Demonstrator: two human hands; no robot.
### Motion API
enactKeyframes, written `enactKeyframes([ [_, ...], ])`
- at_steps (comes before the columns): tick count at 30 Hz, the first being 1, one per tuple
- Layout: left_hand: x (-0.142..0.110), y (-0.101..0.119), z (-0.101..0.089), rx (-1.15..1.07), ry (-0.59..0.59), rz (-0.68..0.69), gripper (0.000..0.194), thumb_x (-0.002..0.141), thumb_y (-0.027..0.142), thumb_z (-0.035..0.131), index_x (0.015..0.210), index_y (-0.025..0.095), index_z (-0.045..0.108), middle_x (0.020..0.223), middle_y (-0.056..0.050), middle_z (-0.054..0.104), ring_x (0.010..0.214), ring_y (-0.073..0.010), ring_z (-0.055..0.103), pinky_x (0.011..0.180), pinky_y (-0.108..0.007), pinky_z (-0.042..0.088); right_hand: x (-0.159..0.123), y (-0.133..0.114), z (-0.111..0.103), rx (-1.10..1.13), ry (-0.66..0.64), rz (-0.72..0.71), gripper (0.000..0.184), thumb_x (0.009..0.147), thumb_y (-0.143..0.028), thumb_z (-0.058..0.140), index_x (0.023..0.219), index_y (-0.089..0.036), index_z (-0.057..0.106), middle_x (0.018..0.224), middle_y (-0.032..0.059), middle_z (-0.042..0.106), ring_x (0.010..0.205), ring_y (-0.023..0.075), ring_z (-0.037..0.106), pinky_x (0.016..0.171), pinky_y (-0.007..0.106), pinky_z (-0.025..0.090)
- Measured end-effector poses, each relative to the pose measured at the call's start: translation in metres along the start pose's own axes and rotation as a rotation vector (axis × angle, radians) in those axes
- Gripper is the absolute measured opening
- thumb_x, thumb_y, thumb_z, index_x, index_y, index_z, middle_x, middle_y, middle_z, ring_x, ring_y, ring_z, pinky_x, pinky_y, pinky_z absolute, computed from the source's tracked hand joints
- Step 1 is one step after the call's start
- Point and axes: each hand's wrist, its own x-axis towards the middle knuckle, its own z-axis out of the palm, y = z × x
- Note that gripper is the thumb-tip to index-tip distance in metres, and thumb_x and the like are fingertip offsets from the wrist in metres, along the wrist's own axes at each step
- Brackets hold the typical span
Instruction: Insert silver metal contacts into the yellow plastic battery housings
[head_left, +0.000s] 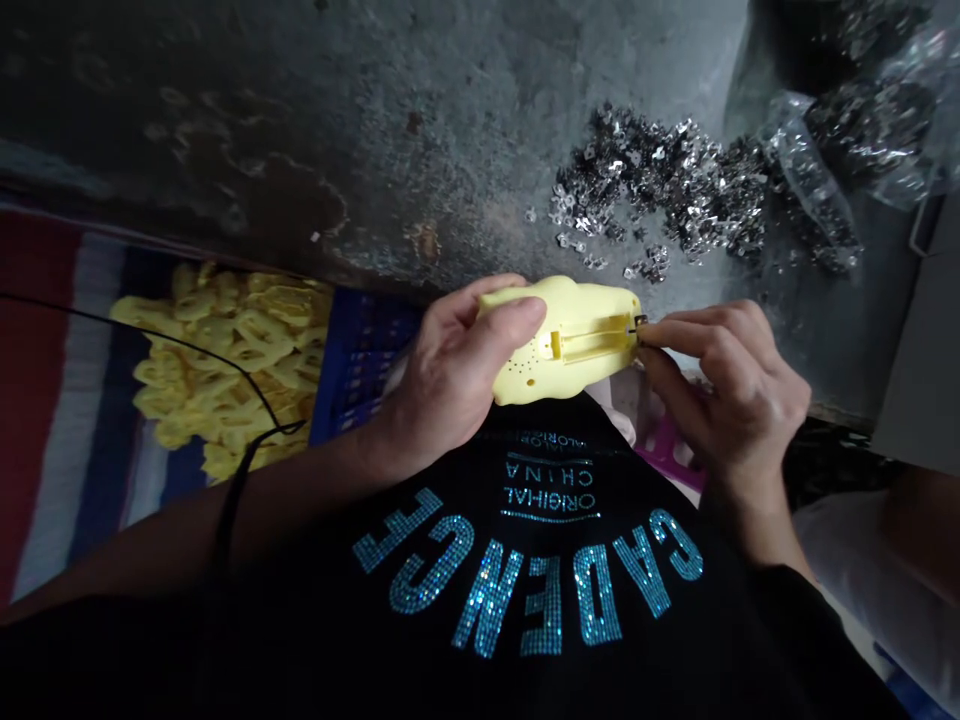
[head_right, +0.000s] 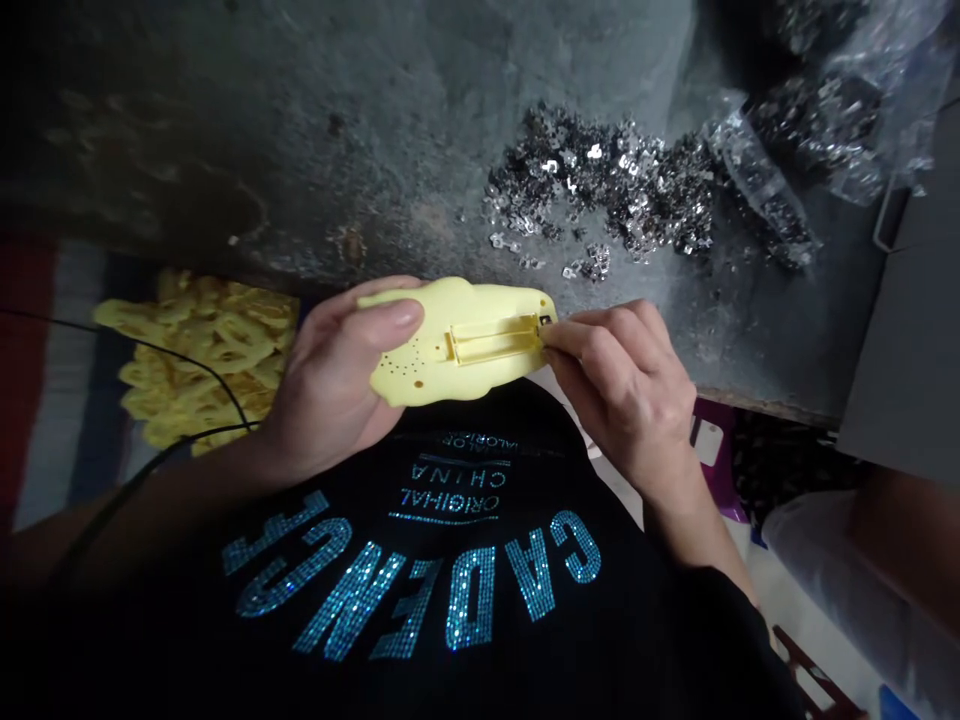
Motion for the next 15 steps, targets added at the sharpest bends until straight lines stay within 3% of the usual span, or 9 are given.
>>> enactKeyframes([
  [4,-0.004,-0.004,-0.007,-0.005,0.012,0.06,0.026,0.09,0.041,0.087,0.104,0.023,0.076,0.089,-0.001,0.077,0.076,-0.019,0.075,0.066,-0.029,0.061,0.001,-0.005,-0.001,-0.08,-0.027,-0.023,0.033,0.103,-0.016,0.077,0.129,-0.035,0.074,0.111,0.0024,0.085,0.093,0.026,0.076,0.087,0.047,0.062],
  [8,-0.007,-0.002,-0.01,0.053,-0.039,0.081,0.019,0.096,0.037,0.081,0.093,0.021,0.072,0.079,0.001,0.068,0.067,-0.0151,0.068,0.058,-0.024,0.054,0.004,-0.012,0.002,-0.13,-0.037,-0.046,0.036,0.104,-0.011,0.073,0.133,-0.034,0.072,0.112,0.0032,0.084,0.094,0.025,0.073,0.086,0.044,0.06],
  [15,-0.001,0.001,0.001,-0.03,0.039,0.073,0.025,0.085,0.039,0.085,0.092,0.02,0.07,0.079,0.0,0.069,0.069,-0.0164,0.069,0.061,-0.025,0.057,-0.003,-0.012,0.013,-0.129,0.055,-0.016,0.049,0.103,-0.011,0.075,0.145,-0.037,0.07,0.115,0.0035,0.086,0.095,0.026,0.076,0.087,0.044,0.062],
])
